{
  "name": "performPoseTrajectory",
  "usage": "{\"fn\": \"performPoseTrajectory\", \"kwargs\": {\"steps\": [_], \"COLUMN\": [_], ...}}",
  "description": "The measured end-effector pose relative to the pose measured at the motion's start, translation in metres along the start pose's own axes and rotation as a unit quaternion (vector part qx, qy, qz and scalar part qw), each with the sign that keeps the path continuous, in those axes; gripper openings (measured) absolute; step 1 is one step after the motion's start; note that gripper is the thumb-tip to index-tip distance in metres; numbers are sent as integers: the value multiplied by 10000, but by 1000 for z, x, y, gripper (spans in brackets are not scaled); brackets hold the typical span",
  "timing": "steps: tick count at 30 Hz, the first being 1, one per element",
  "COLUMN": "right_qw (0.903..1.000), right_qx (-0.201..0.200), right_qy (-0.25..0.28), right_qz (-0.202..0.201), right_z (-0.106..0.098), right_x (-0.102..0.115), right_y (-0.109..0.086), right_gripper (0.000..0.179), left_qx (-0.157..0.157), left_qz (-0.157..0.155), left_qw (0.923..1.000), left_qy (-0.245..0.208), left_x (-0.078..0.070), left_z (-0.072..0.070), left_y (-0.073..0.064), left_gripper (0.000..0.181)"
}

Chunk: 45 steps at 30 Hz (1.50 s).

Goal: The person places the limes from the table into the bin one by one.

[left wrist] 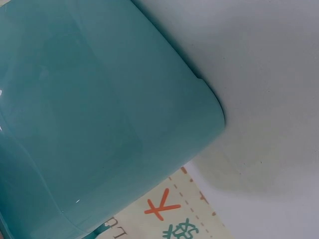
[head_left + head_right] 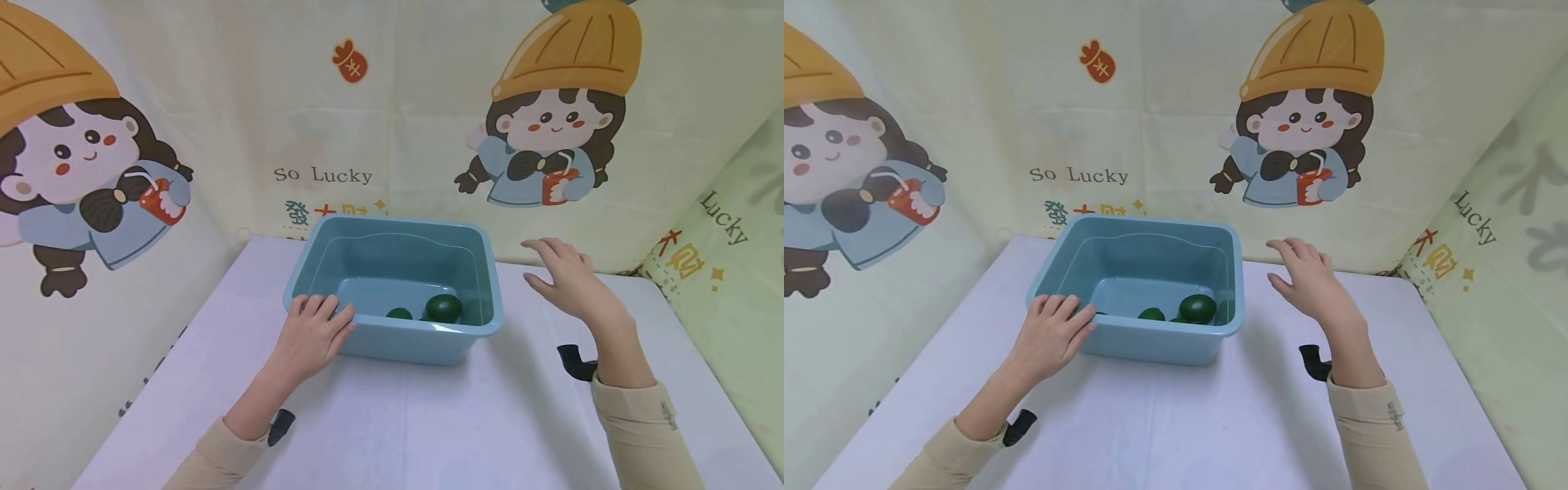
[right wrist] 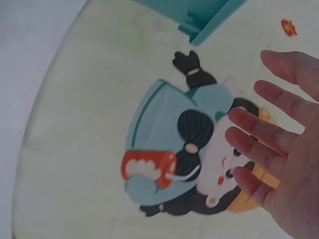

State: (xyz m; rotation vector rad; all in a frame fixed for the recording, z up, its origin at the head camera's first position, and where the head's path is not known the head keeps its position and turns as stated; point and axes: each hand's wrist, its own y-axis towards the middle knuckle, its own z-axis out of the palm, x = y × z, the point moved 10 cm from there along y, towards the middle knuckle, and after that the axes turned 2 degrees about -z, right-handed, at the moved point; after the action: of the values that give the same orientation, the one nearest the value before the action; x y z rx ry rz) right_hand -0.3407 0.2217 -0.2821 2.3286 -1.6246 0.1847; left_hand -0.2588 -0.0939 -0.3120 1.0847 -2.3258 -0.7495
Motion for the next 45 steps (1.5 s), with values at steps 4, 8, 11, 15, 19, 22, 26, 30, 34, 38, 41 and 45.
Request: {"fn": "performPoseTrajectory", "kwargs": {"steps": [4,8,11,15,19,22,26,30,34,38,41,45], "right_qw": [9997,9986,9975,9961,9932,9899,9847,9797,9751,9704,9669,9626], "right_qx": [-69,7,59,96,172,312,495,546,559,640,752,908], "right_qy": [47,74,94,81,35,-18,-88,-91,-43,43,63,61], "right_qz": [226,533,698,874,1147,1381,1668,1927,2144,2328,2437,2553], "right_z": [3,10,14,21,31,39,49,56,62,67,72,79], "right_x": [-19,-40,-53,-68,-86,-101,-118,-131,-142,-151,-158,-165], "right_y": [-19,-37,-49,-62,-77,-89,-104,-119,-132,-141,-147,-154], "right_gripper": [55,56,57,58,60,62,64,65,67,72,77,82], "left_qx": [65,142,109,44,61,82,79,52,56,84,87,100], "left_qz": [-35,-61,-51,-34,-35,-46,-60,-57,-54,-55,-54,-55], "left_qw": [10000,9999,9999,10000,10000,10000,10000,10000,10000,9999,9999,9999], "left_qy": [16,21,20,16,-5,-9,12,13,20,46,52,52], "left_x": [0,0,0,0,-1,0,0,0,-1,-1,-1,-1], "left_z": [1,3,2,1,2,3,4,3,3,3,3,4], "left_y": [0,-1,-1,0,0,0,-1,-1,-1,-2,-2,-2], "left_gripper": [45,45,45,44,44,45,45,45,45,45,45,46]}}
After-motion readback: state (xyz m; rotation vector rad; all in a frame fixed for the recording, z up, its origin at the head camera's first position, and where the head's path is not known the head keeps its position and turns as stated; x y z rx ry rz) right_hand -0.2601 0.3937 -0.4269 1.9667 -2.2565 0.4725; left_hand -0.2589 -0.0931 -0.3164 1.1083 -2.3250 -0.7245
